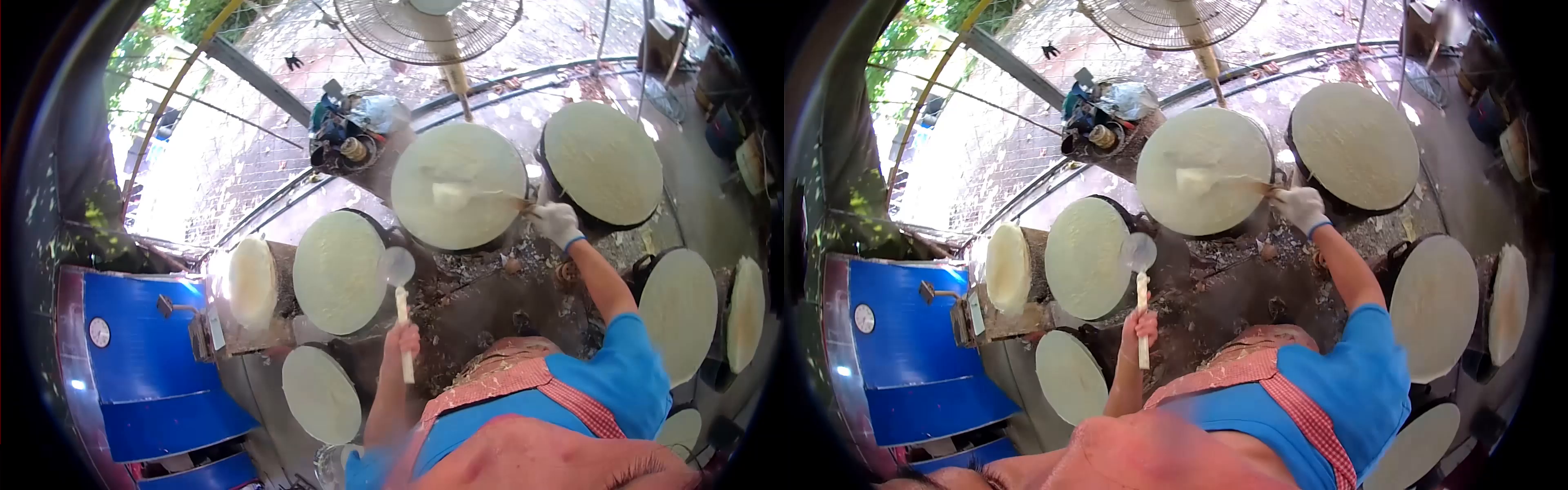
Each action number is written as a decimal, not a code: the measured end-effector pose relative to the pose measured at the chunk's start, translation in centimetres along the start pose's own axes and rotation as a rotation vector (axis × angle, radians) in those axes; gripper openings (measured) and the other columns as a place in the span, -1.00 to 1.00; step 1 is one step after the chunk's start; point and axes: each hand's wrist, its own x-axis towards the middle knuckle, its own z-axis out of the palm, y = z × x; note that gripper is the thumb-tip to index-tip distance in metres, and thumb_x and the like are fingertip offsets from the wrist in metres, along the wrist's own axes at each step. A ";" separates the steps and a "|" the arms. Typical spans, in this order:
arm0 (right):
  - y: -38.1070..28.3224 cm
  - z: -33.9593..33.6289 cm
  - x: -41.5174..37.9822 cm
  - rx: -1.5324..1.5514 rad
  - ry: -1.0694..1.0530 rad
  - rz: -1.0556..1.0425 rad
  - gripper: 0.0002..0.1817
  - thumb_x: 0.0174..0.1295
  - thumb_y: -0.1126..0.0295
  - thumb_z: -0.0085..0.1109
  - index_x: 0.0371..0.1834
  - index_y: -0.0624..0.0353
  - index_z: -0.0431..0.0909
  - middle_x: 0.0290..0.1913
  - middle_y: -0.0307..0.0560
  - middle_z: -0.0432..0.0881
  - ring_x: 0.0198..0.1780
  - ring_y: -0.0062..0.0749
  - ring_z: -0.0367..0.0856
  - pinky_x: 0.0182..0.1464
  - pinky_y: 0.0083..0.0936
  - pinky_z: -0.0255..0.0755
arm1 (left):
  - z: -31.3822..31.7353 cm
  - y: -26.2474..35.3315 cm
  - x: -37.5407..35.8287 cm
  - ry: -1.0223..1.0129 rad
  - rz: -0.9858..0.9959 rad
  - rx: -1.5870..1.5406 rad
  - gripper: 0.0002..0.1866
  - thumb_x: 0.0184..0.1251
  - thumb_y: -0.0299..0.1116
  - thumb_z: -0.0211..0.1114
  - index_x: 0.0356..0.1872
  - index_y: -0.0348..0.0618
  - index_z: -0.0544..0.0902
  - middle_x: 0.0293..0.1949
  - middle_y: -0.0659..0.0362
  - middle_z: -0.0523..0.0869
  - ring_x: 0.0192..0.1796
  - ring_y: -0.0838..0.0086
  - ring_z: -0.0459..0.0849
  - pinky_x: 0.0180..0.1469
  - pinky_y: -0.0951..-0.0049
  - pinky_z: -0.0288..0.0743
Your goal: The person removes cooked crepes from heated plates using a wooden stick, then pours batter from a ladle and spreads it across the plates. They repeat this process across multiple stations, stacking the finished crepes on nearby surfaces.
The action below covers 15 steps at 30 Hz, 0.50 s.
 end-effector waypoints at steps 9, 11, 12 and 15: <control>-0.7 -1.7 -5.9 -0.026 0.115 0.260 -0.78 0.13 0.09 0.16 -0.34 -0.06 0.65 -0.54 0.05 0.55 -0.49 -0.05 0.59 -0.44 -0.19 0.45 | 7.7 1.6 12.3 0.096 0.114 0.270 -0.92 0.36 -0.44 0.10 -0.29 -0.18 0.39 -0.59 0.33 0.27 -0.65 0.74 0.22 -0.68 0.73 0.17; -0.8 -0.5 -7.9 -0.174 0.109 0.285 -0.78 0.17 0.10 0.12 -0.30 -0.08 0.64 -0.56 0.05 0.55 -0.53 -0.05 0.58 -0.49 -0.17 0.44 | 8.0 0.5 14.0 0.185 0.254 0.505 -0.89 0.35 -0.47 0.07 -0.36 -0.14 0.33 -0.59 0.33 0.28 -0.64 0.72 0.25 -0.68 0.72 0.18; -2.1 0.2 -9.1 -0.203 0.051 0.261 -0.80 0.16 0.12 0.13 -0.30 -0.09 0.64 -0.56 0.05 0.55 -0.54 -0.06 0.58 -0.50 -0.17 0.44 | 8.6 -0.5 15.1 0.247 0.296 0.606 -0.89 0.35 -0.46 0.07 -0.36 -0.14 0.33 -0.59 0.33 0.28 -0.63 0.71 0.26 -0.68 0.71 0.18; -7.0 2.9 -11.5 -0.039 0.016 0.111 -0.83 0.12 0.15 0.16 -0.31 -0.10 0.64 -0.56 0.02 0.54 -0.54 -0.07 0.57 -0.49 -0.18 0.43 | 6.9 -1.9 19.0 0.268 0.310 0.639 -0.77 0.21 -0.54 0.12 -0.43 -0.05 0.22 -0.68 0.35 0.24 -0.73 0.68 0.20 -0.74 0.65 0.16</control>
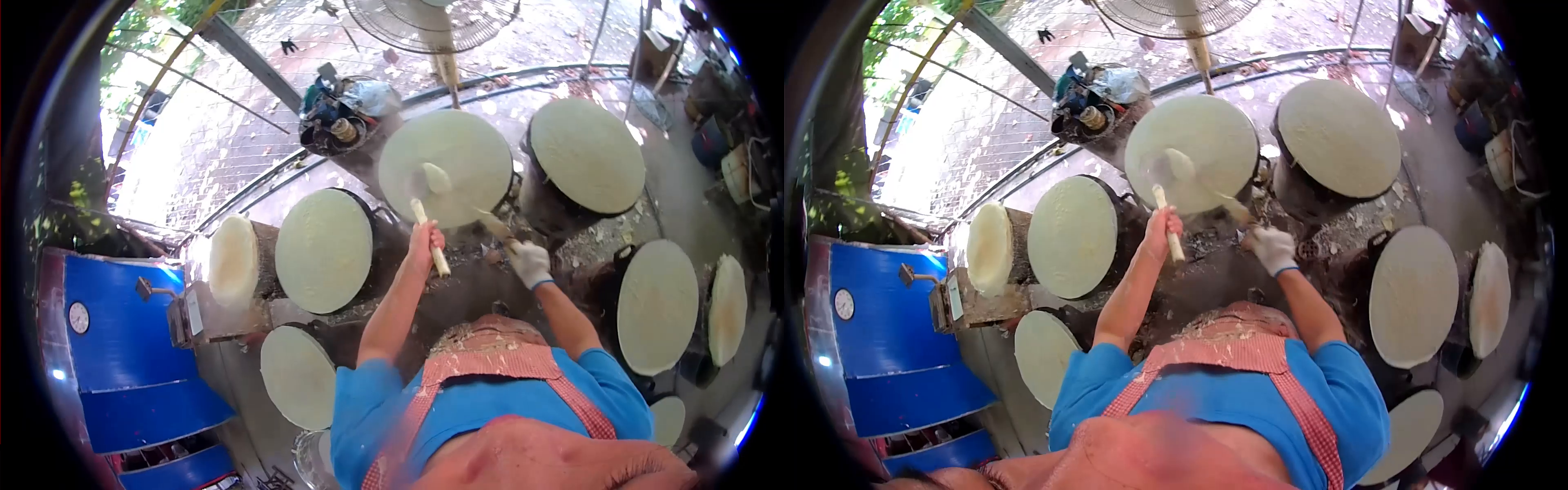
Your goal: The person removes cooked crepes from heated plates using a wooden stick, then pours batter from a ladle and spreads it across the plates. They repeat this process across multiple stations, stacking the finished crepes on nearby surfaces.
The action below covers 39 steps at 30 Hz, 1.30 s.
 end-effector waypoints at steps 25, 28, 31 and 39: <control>-2.4 -12.4 -33.4 0.348 0.417 1.056 -0.57 0.12 -0.03 0.14 -0.13 0.06 0.60 -0.33 0.11 0.65 -0.23 0.00 0.63 -0.18 -0.22 0.47 | -4.9 -9.1 -23.8 -0.795 -0.754 -0.244 -0.42 0.52 -0.32 -0.17 0.42 0.54 -0.10 -0.64 0.30 0.18 -0.82 0.76 0.05 -0.84 0.70 0.08; 0.4 -14.8 -43.4 0.285 0.436 1.290 -0.55 0.13 -0.05 0.11 -0.13 0.07 0.61 -0.31 0.12 0.65 -0.21 -0.01 0.64 -0.16 -0.21 0.47 | -2.2 -14.9 -25.9 -0.496 -0.948 -0.212 -0.52 0.51 -0.33 -0.15 0.41 0.20 0.09 -0.62 0.31 0.20 -0.78 0.74 0.11 -0.81 0.69 0.13; 1.0 -16.5 -53.6 0.036 0.604 1.489 -0.56 0.15 -0.05 0.09 -0.14 0.08 0.61 -0.31 0.11 0.66 -0.22 0.01 0.64 -0.16 -0.18 0.46 | -1.3 -20.6 -26.3 -0.235 -1.264 -0.378 -0.59 0.51 -0.28 -0.14 0.25 -0.32 0.30 -0.63 0.30 0.22 -0.73 0.69 0.21 -0.71 0.66 0.23; -4.3 -18.8 -60.3 -0.325 0.254 1.176 -0.66 0.06 0.06 0.24 -0.26 0.07 0.55 -0.58 -0.01 0.60 -0.60 -0.12 0.58 -0.51 -0.24 0.46 | 0.9 -25.8 -27.4 -0.186 -1.420 -0.305 -0.61 0.50 -0.30 -0.12 0.17 -0.37 0.38 -0.62 0.28 0.22 -0.72 0.67 0.21 -0.71 0.65 0.22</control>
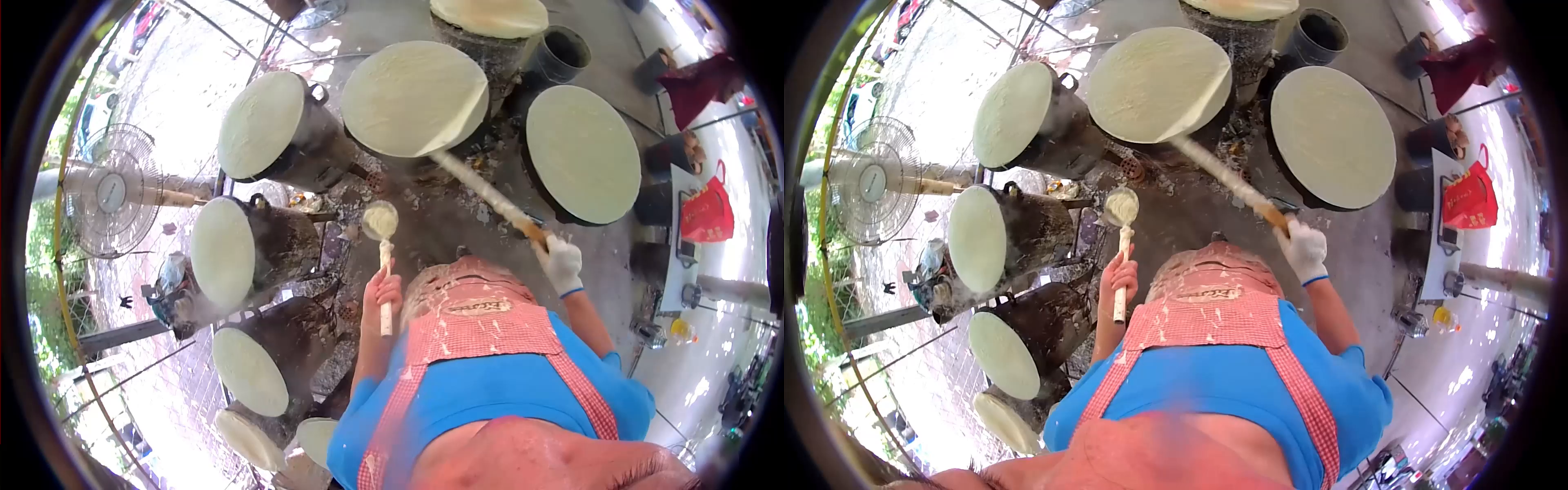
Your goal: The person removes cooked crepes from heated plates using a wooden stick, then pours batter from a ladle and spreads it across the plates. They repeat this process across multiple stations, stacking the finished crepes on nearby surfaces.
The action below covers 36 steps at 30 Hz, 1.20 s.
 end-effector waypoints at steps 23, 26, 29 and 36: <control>-15.1 7.8 31.9 -0.187 -0.352 -0.937 -0.84 -0.06 0.39 0.09 -0.42 0.22 0.52 -0.29 0.12 0.59 -0.34 -0.02 0.64 -0.28 -0.20 0.53 | 1.3 5.2 -8.3 -0.059 0.309 -0.119 -0.62 0.51 -0.28 -0.13 0.15 -0.35 0.39 -0.63 0.29 0.24 -0.71 0.66 0.23 -0.70 0.64 0.21; -15.7 6.5 33.3 -0.081 -0.261 -0.862 -0.87 -0.05 0.37 0.07 -0.45 0.16 0.52 -0.42 0.06 0.59 -0.35 -0.04 0.63 -0.28 -0.20 0.50 | 1.5 7.1 -9.0 -0.093 0.319 -0.124 -0.62 0.51 -0.27 -0.13 0.13 -0.37 0.40 -0.63 0.29 0.23 -0.71 0.66 0.22 -0.69 0.64 0.21; -16.1 4.2 36.1 0.033 -0.141 -0.707 -0.83 0.06 0.27 0.05 -0.44 0.14 0.53 -0.43 0.07 0.61 -0.33 0.00 0.61 -0.25 -0.18 0.48 | 2.3 8.9 -9.4 -0.081 0.315 -0.135 -0.62 0.50 -0.26 -0.12 0.09 -0.39 0.44 -0.63 0.30 0.23 -0.72 0.67 0.22 -0.69 0.64 0.21; -13.0 -2.8 50.5 0.294 -0.071 -0.350 -0.73 0.08 0.15 0.11 -0.43 0.15 0.55 -0.50 0.09 0.58 -0.41 -0.08 0.57 -0.32 -0.22 0.40 | 4.4 11.2 -7.5 -0.095 0.220 -0.127 -0.70 0.46 -0.31 -0.06 0.05 -0.24 0.49 -0.64 0.33 0.21 -0.69 0.67 0.22 -0.67 0.64 0.18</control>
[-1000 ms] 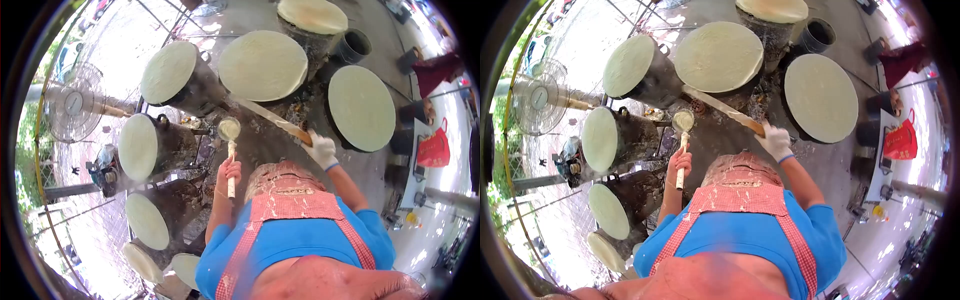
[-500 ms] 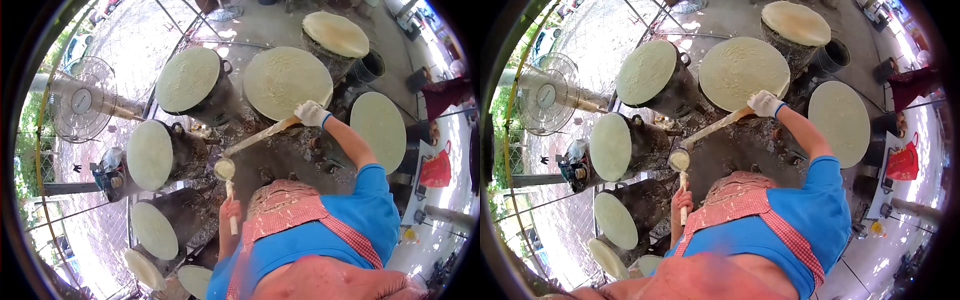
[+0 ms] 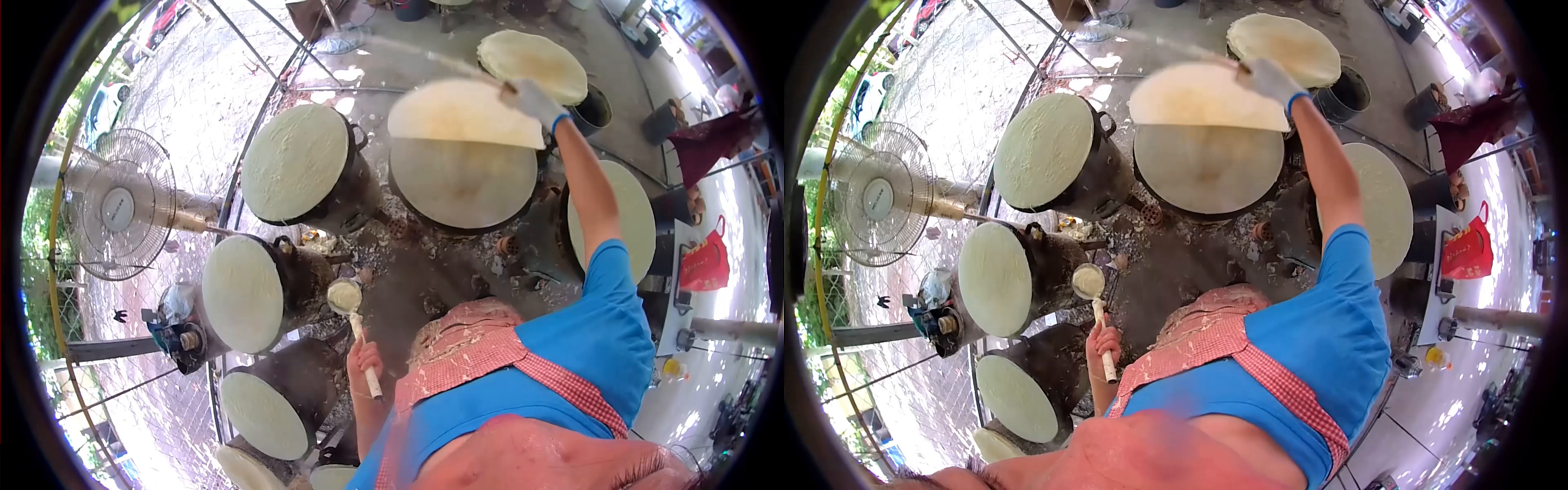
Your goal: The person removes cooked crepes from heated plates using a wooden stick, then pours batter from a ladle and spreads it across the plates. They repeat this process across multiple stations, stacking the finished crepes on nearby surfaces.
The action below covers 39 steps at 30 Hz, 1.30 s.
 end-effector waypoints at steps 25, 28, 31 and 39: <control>45.6 9.5 2.7 0.470 0.817 1.111 -0.71 -0.05 0.31 0.12 -0.40 0.35 0.63 -0.50 0.07 0.63 -0.45 -0.22 0.63 -0.41 -0.30 0.45 | 7.1 -13.4 16.5 0.057 0.201 0.045 -0.65 0.47 -0.31 -0.06 0.11 -0.35 0.42 -0.61 0.34 0.22 -0.68 0.71 0.24 -0.70 0.68 0.20; 45.0 8.8 2.1 0.553 0.797 1.053 -0.71 -0.07 0.32 0.11 -0.43 0.38 0.62 -0.52 0.06 0.61 -0.52 -0.20 0.60 -0.47 -0.31 0.44 | 7.7 -14.1 16.3 0.049 0.216 0.069 -0.66 0.46 -0.33 -0.06 0.12 -0.33 0.42 -0.61 0.34 0.22 -0.68 0.71 0.24 -0.70 0.68 0.20; 39.4 3.9 1.3 0.153 0.478 0.857 -0.57 -0.07 0.16 0.00 -0.38 0.35 0.62 -0.26 0.34 0.60 -0.12 0.22 0.54 -0.06 -0.13 0.41 | 7.1 -14.3 16.1 0.019 0.257 0.058 -0.67 0.46 -0.35 -0.08 0.13 -0.29 0.42 -0.61 0.33 0.23 -0.69 0.71 0.24 -0.72 0.69 0.18; 35.6 6.9 3.9 0.606 0.173 0.378 -0.60 0.26 0.21 0.01 0.07 0.22 0.52 -0.10 0.02 0.61 -0.13 -0.35 0.52 -0.07 -0.43 0.44 | 2.3 -16.7 12.0 -0.032 0.707 0.468 -0.76 0.45 -0.30 -0.03 0.06 -0.11 0.39 -0.70 0.37 0.24 -0.76 0.74 0.17 -0.80 0.71 0.08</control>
